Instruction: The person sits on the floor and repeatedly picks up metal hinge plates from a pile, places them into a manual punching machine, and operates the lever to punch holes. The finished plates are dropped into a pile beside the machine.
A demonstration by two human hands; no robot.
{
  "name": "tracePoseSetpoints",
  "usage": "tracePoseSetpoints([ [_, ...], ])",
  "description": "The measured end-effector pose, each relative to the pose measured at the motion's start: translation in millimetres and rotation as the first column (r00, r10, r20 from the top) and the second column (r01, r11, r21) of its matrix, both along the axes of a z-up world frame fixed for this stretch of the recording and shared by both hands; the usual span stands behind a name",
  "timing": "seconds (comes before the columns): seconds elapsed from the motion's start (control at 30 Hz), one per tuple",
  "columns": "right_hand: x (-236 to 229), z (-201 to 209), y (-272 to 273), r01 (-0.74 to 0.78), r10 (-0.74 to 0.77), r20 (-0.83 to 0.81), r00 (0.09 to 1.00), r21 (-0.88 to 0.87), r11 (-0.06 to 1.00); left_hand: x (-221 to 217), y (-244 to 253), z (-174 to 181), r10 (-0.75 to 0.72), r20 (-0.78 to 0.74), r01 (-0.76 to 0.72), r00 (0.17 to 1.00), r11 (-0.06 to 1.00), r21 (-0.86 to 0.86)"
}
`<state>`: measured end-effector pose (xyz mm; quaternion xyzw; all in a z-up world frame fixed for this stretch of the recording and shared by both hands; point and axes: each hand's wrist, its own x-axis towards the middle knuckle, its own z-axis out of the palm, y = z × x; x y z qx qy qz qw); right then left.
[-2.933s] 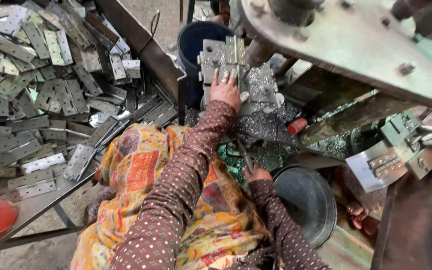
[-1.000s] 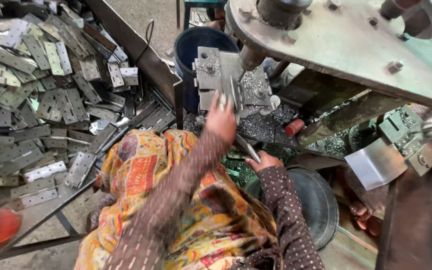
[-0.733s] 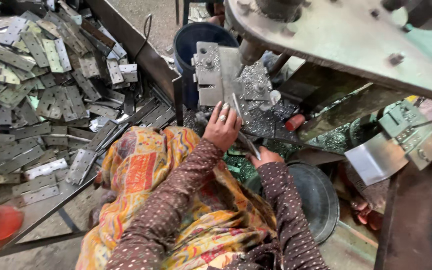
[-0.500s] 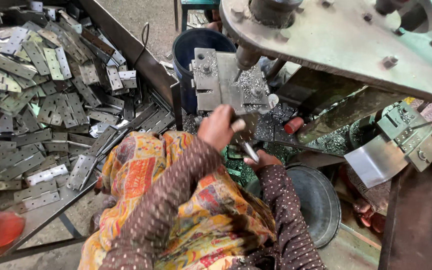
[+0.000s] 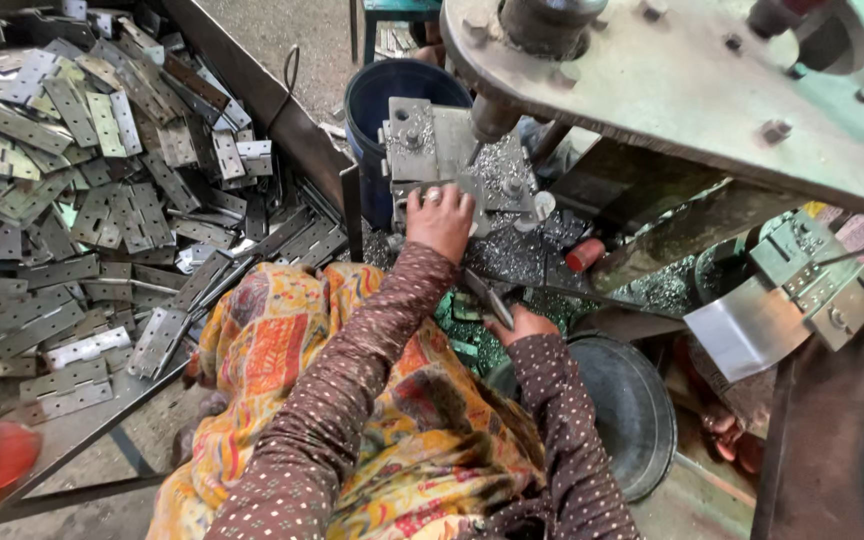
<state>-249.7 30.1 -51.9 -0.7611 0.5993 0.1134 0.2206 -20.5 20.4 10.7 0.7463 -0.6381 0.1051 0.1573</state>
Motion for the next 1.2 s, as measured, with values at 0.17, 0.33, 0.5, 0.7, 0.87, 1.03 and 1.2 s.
tracePoseSetpoints([
  [0.17,2,3,1,-0.025,0.024,-0.016,1.0,-0.046,0.999,33,-1,-31,0.103,0.073,-0.108,0.992,0.992,0.06],
  [0.33,-1,-2,-2,-0.035,0.04,0.045,0.998,-0.106,0.994,46,28,-18,0.129,0.016,-0.129,0.991,0.962,0.242],
  [0.5,-2,-4,-2,-0.018,0.019,0.007,1.0,-0.049,0.999,3,41,-10,0.004,-0.023,0.001,1.0,0.974,0.228],
  [0.7,-4,-5,-3,-0.016,0.02,0.042,0.999,-0.079,0.997,-13,24,-19,-0.051,0.127,0.047,0.991,0.998,0.038],
  [0.87,-12,-23,-10,-0.039,0.039,0.0,0.999,-0.094,0.995,-3,-4,-30,-0.043,-0.007,0.043,0.999,0.972,0.231],
  [1.03,-24,-78,0,0.124,-0.129,0.053,0.99,0.083,0.989,4,-26,-48,-0.026,0.029,0.024,0.999,0.996,0.088],
  [1.2,-32,-136,25,0.07,-0.049,0.128,0.991,-0.166,0.984,2,-19,-49,-0.028,-0.036,0.029,0.999,0.999,0.03],
])
